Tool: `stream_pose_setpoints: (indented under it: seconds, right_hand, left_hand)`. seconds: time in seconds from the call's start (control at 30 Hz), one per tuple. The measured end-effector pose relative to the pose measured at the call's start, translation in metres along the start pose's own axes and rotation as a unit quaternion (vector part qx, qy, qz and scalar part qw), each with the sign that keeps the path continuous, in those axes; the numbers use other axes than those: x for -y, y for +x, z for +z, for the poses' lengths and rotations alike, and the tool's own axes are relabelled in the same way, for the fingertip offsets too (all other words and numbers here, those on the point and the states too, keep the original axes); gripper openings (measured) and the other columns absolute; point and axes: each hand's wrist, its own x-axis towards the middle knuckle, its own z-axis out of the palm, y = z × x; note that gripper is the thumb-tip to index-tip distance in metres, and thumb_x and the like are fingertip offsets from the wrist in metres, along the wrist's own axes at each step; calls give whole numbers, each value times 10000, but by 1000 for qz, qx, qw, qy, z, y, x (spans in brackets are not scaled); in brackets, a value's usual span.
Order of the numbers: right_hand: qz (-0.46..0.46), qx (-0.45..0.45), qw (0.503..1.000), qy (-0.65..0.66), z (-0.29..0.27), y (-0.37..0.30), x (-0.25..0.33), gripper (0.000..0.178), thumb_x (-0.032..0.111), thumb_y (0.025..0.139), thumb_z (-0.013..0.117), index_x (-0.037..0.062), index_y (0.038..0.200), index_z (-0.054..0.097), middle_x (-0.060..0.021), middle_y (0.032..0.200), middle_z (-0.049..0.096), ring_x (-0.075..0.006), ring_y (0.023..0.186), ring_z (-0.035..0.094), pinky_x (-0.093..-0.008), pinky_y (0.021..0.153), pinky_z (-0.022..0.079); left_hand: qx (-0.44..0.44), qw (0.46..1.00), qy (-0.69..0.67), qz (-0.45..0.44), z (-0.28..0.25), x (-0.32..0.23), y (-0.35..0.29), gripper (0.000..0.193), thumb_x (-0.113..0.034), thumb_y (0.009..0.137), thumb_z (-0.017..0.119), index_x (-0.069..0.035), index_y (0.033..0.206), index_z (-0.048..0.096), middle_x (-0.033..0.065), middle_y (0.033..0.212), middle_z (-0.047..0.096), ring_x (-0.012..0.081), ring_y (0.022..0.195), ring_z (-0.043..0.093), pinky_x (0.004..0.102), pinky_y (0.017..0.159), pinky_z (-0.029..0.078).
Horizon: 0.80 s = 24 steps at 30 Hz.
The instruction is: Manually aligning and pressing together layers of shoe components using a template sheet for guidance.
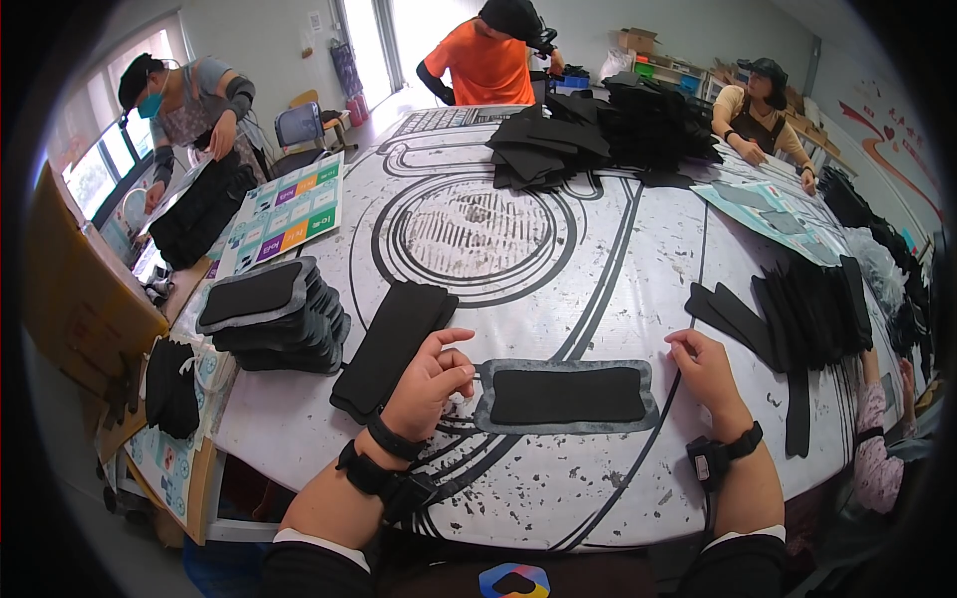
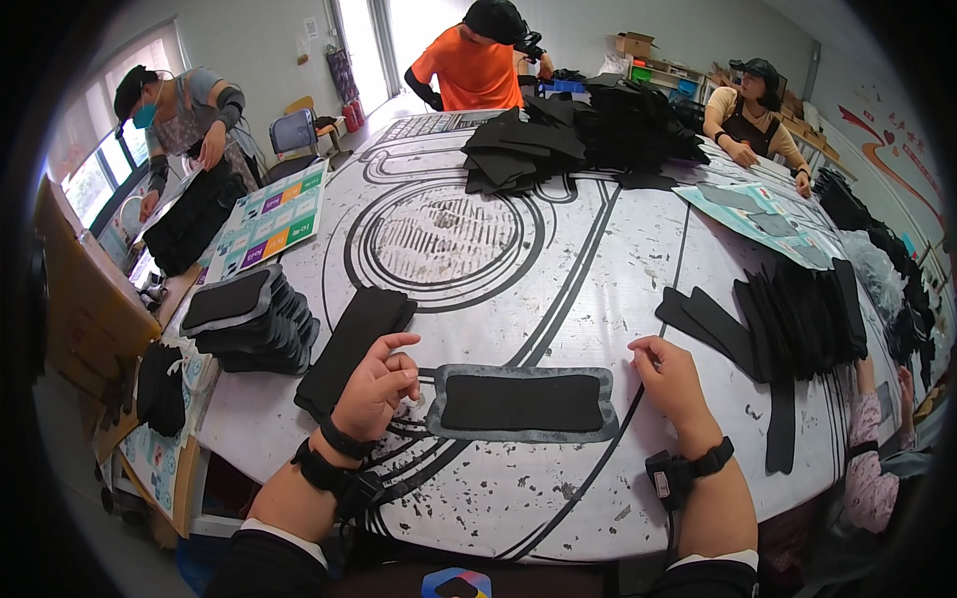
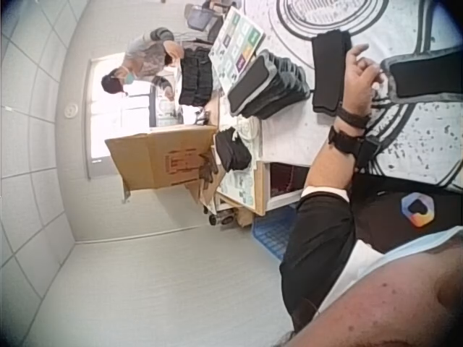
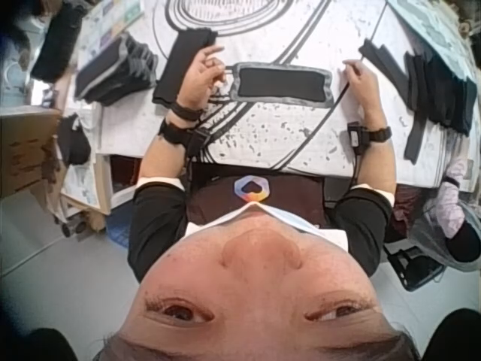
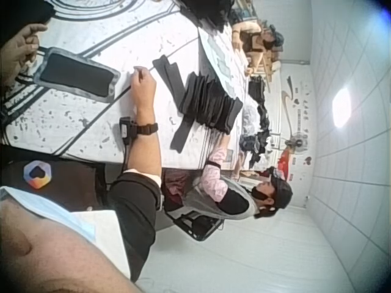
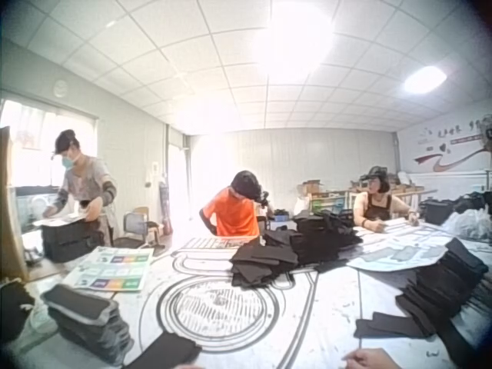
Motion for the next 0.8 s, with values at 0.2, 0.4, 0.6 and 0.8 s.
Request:
stream_pose_setpoints:
  seconds: [0.2, 0.4, 0.6, 0.8]
  right_hand:
    - [0, 6, 1000, -7, 0, 0, 1, 161, 82, 875, 520, -8, 958, 624, -57, 755, 637, -108, 713, 603, -230, 665, 455]
    - [-4, 2, 1000, -10, 0, 1, -1, 162, 80, 869, 528, -13, 959, 624, -71, 753, 637, -114, 711, 611, -234, 665, 468]
    - [-1, -2, 1000, -9, 0, 0, 0, 165, 82, 860, 536, -14, 957, 628, -92, 742, 637, -128, 705, 620, -247, 670, 483]
    - [-4, -2, 1000, -16, 1, 0, 0, 165, 78, 860, 532, -13, 956, 630, -94, 732, 634, -127, 695, 615, -248, 669, 480]
  left_hand:
    - [-2, 1000, 4, -2, -1, 0, 0, 426, -33, 821, 527, -2, 1224, 393, 35, 769, 498, 123, 692, 513, 235, 666, 432]
    - [2, 1000, 2, 3, -1, 0, 0, 424, -30, 821, 525, 3, 1223, 392, 38, 769, 497, 127, 694, 512, 242, 679, 433]
    - [6, 1000, -5, 9, 0, 1, 0, 418, -19, 821, 519, 4, 1220, 395, 40, 770, 495, 126, 695, 511, 255, 684, 441]
    - [6, 1000, -8, 10, -2, 2, 0, 416, -16, 821, 516, 1, 1219, 398, 41, 773, 496, 123, 691, 511, 262, 681, 448]
